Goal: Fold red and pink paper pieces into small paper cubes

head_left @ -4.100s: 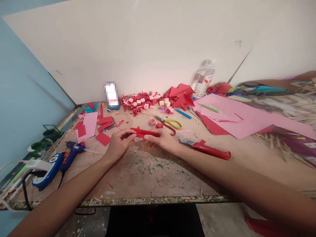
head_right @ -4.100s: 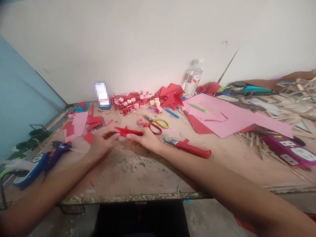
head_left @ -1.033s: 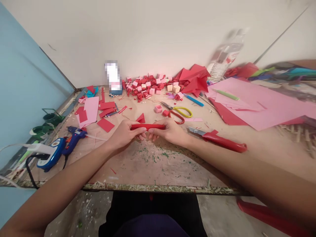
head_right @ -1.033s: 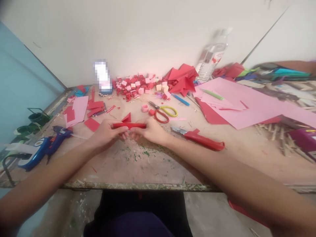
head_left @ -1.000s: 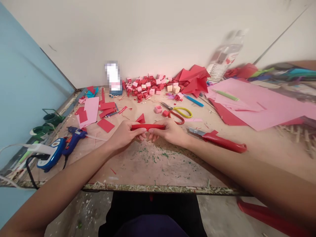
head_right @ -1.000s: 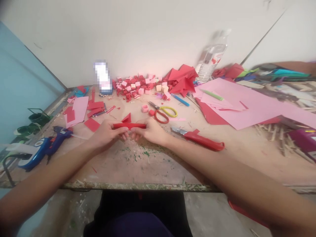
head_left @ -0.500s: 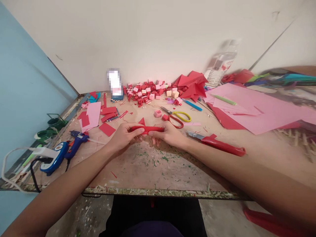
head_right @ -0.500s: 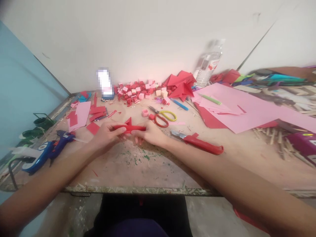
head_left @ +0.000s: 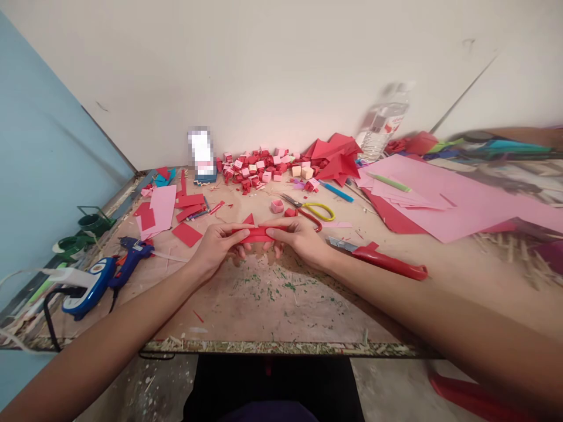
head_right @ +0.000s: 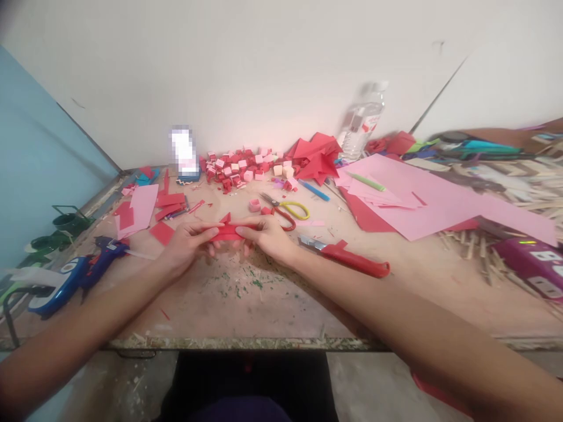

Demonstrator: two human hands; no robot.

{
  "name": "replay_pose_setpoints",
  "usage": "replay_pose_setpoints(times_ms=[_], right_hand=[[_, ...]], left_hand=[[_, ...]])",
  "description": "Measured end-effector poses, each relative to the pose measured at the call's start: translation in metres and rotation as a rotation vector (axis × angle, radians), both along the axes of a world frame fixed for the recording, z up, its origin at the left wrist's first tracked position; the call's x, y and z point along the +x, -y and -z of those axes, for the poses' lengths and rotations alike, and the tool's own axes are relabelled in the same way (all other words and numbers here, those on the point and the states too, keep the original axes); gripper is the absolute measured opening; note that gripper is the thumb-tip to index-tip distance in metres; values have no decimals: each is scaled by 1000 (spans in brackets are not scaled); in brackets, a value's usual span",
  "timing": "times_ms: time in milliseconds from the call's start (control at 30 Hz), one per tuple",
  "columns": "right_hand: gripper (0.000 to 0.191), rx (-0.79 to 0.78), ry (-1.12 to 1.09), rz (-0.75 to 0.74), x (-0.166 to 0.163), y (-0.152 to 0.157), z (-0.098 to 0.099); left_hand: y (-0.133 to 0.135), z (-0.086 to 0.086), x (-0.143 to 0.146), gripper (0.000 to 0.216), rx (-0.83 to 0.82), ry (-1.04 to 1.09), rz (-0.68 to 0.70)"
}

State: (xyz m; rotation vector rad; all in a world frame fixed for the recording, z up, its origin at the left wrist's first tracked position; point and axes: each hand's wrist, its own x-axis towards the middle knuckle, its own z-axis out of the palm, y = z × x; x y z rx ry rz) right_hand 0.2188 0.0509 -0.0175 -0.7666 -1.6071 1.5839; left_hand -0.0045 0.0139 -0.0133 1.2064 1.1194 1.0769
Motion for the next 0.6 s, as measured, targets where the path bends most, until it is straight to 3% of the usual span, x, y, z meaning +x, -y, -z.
replay_pose_setpoints(times_ms=[600], right_hand=[[39, 20, 54, 9, -1, 1, 0]], left_hand=[[4, -11, 3, 41, -8, -89, -20]])
